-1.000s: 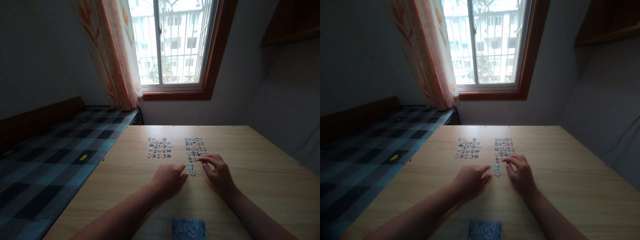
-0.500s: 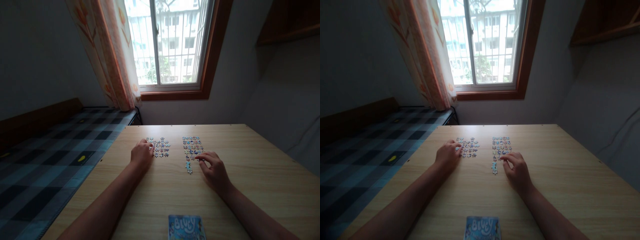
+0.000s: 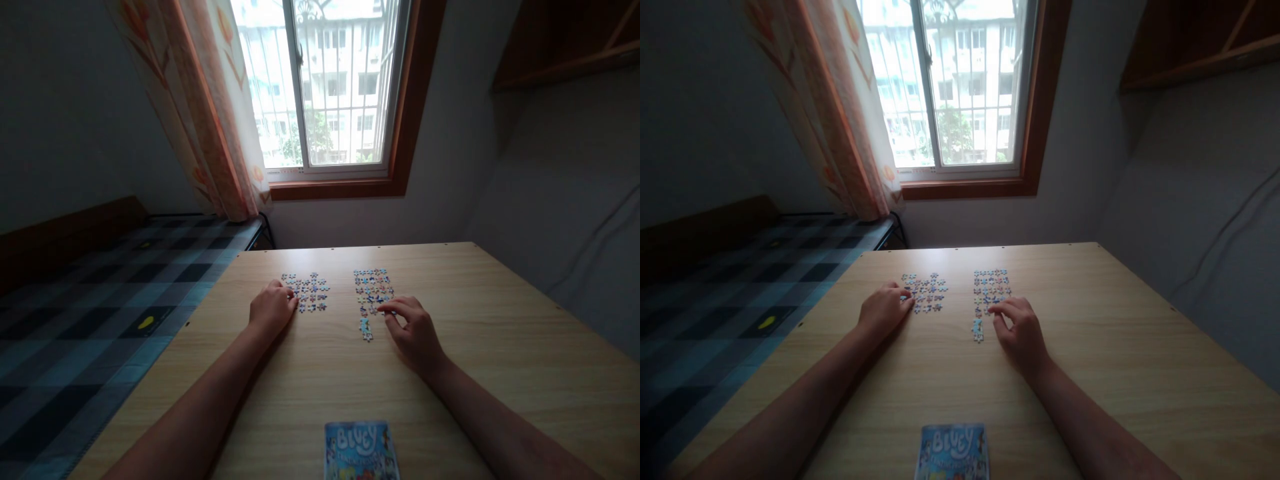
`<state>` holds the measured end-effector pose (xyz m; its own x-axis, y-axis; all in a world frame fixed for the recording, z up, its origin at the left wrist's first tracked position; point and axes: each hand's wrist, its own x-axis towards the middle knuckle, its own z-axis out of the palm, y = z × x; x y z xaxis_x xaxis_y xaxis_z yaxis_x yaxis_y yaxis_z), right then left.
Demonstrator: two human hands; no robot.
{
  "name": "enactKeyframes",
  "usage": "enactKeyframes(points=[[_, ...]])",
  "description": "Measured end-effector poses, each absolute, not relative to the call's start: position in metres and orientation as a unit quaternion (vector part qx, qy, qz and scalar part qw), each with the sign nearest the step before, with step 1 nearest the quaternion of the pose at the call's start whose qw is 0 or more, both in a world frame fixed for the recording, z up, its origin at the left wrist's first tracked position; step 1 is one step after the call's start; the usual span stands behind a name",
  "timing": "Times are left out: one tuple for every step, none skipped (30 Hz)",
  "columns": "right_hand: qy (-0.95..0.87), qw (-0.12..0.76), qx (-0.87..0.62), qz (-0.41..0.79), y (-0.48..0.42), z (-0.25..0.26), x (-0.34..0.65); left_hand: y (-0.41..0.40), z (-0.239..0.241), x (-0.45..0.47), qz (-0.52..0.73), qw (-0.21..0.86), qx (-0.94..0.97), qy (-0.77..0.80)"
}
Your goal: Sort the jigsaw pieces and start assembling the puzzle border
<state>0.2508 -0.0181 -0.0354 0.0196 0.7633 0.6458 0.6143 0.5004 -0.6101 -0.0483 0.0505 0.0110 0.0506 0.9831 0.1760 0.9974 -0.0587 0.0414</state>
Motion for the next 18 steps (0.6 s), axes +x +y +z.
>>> enactKeyframes(points=[[-0.696, 0.515, -0.495, 0.072, -0.0181, -0.035, 0.2507, 0.0506, 0.0109, -0.0483, -0.078, 0.046, -0.723, -0.685], [-0.696, 0.515, -0.495, 0.072, -0.0182, -0.0347, 0.2507, 0.0507, 0.0109, -0.0484, -0.078, 0.045, -0.723, -0.685], [-0.697, 0.514, -0.495, 0.072, -0.0182, -0.0346, 0.2507, 0.0507, 0.0108, -0.0484, -0.077, 0.044, -0.724, -0.684], [-0.698, 0.513, -0.495, 0.073, -0.0182, -0.0345, 0.2507, 0.0509, 0.0108, -0.0484, -0.078, 0.044, -0.724, -0.684], [-0.699, 0.512, -0.494, 0.073, -0.0182, -0.0344, 0.2507, 0.051, 0.0108, -0.0483, -0.077, 0.043, -0.724, -0.684], [-0.699, 0.512, -0.494, 0.074, -0.0182, -0.0345, 0.2507, 0.0511, 0.0107, -0.0482, -0.077, 0.042, -0.724, -0.684], [-0.7, 0.511, -0.493, 0.075, -0.0182, -0.0346, 0.2507, 0.0512, 0.0107, -0.0481, -0.077, 0.041, -0.724, -0.684], [-0.7, 0.512, -0.493, 0.075, -0.0182, -0.0346, 0.2507, 0.0512, 0.0107, -0.048, -0.076, 0.039, -0.724, -0.684], [-0.7, 0.512, -0.492, 0.076, -0.0182, -0.0347, 0.2507, 0.0512, 0.0108, -0.0479, -0.076, 0.038, -0.724, -0.684], [-0.701, 0.512, -0.492, 0.075, -0.0183, -0.0347, 0.2506, 0.051, 0.011, -0.0477, -0.076, 0.037, -0.725, -0.684], [-0.701, 0.511, -0.491, 0.075, -0.0183, -0.0347, 0.2506, 0.0507, 0.0112, -0.0476, -0.076, 0.037, -0.725, -0.683], [-0.702, 0.511, -0.491, 0.074, -0.0182, -0.0347, 0.2506, 0.0503, 0.0115, -0.0475, -0.075, 0.037, -0.726, -0.683], [-0.703, 0.51, -0.491, 0.072, -0.0182, -0.0346, 0.2506, 0.05, 0.0118, -0.0474, -0.076, 0.037, -0.726, -0.683], [-0.703, 0.51, -0.49, 0.071, -0.018, -0.0346, 0.2506, 0.0497, 0.012, -0.0474, -0.077, 0.038, -0.726, -0.682], [-0.703, 0.51, -0.49, 0.07, -0.0179, -0.0345, 0.2506, 0.0495, 0.0121, -0.0473, -0.079, 0.039, -0.726, -0.682], [-0.704, 0.51, -0.49, 0.07, -0.0178, -0.0345, 0.2507, 0.0494, 0.012, -0.0472, -0.081, 0.039, -0.727, -0.681], [-0.704, 0.509, -0.49, 0.07, -0.0177, -0.0344, 0.2507, 0.0495, 0.0118, -0.0471, -0.084, 0.04, -0.727, -0.681], [-0.704, 0.509, -0.49, 0.07, -0.0176, -0.0343, 0.2508, 0.0496, 0.0114, -0.0471, -0.087, 0.041, -0.727, -0.68]])
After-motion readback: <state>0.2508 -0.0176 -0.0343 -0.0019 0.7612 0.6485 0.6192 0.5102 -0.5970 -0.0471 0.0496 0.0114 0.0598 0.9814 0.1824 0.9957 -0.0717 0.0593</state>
